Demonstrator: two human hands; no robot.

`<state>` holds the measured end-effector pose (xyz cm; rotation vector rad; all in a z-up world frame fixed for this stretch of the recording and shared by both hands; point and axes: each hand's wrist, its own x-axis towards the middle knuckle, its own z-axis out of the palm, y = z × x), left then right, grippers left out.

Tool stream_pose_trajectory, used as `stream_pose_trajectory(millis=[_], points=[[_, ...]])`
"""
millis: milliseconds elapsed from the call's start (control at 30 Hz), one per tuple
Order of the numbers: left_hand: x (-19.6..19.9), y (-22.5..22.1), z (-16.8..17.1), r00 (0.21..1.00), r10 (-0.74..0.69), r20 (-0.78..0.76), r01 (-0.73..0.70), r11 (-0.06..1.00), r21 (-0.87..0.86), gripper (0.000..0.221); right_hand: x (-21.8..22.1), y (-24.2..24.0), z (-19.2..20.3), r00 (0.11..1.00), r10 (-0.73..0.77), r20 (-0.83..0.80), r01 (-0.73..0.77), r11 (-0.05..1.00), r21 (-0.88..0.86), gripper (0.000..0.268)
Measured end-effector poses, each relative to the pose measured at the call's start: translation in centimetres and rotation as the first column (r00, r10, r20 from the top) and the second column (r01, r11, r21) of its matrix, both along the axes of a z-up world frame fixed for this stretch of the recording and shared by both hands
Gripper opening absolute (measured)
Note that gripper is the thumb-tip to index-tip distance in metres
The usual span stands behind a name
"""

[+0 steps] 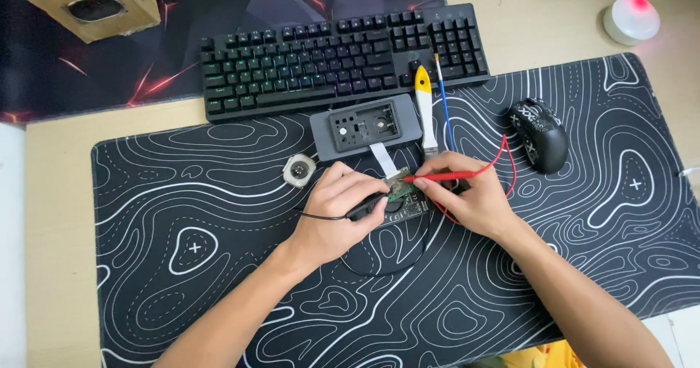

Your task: Testing a circuit board using multimeter probes on a repair bench

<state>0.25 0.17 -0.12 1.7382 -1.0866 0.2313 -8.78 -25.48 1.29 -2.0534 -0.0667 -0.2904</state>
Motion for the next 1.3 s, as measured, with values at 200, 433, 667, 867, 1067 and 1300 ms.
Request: stream_pose_trajectory(millis=[200,433,667,867,1067,1300], points=[[0.0,-0.1,1.0,0.997,-0.024,-0.071,0.025,1.000,0.015,0.010,0.1,0.3,0.3,0.999,-0.015,-0.045,0.018,0.998,0.056,0.008],[0.2,-0.2,1.2,0.997,-0.035,-0.066,0.036,0.999,0.018,0.010,0.3,1.3,0.7,0.996,-0.028,-0.089,0.036,0.996,0.086,0.011],[0.2,-0.1,1.2,0.999,-0.029,-0.042,0.030,0.999,0.014,0.011,0.3,1.0,0.9,0.994,-0.037,-0.101,0.045,0.996,0.079,0.009],[0.2,-0.2,1.3,0.998,-0.038,-0.043,0.039,0.999,0.012,0.012,0.2,0.9,0.7,0.995,-0.048,-0.091,0.054,0.997,0.061,0.009],[0.0,-0.9,1.2,1.000,-0.011,-0.006,0.011,1.000,-0.002,0.009,0.2,1.3,0.4,0.995,-0.040,-0.097,0.047,0.996,0.072,0.009],[0.3,-0.1,1.3,1.000,0.010,0.004,-0.010,1.000,0.007,0.008,0.0,0.5,-0.1,0.995,-0.056,-0.084,0.062,0.996,0.067,0.008]])
